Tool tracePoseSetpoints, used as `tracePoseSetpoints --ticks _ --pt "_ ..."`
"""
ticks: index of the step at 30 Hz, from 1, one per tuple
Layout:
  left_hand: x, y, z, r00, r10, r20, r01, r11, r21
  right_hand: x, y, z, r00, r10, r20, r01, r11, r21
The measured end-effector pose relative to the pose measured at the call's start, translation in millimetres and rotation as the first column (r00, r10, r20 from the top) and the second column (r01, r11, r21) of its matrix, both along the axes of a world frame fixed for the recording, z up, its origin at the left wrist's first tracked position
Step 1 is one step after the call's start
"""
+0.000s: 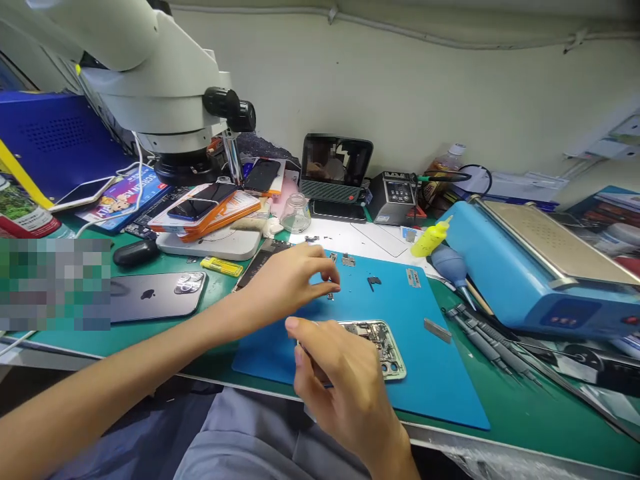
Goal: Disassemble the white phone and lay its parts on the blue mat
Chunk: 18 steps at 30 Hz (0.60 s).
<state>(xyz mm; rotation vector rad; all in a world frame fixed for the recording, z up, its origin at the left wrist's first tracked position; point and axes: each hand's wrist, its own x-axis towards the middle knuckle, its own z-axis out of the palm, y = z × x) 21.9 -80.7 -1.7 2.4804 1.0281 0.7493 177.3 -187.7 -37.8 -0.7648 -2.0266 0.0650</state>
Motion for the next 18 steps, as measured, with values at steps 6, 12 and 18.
tracePoseSetpoints --ticks 6,12,18 --pt "46.9 27.5 -8.5 0.963 -0.148 -0.224 0.183 0.973 0.144 1.5 -0.6 0.1 1.000 -0.008 0.017 0.007 0.998 0.055" --pt "60.1 29.3 -18.5 0.930 -0.163 -0.330 0.238 0.950 0.200 3.2 -3.1 -3.7 1.000 -0.006 0.018 0.005 1.000 0.019" --pt "60.3 27.3 -24.2 0.923 -0.148 -0.356 0.237 0.946 0.221 4.0 -3.1 -2.5 1.000 0.018 0.014 -0.018 1.000 -0.006"
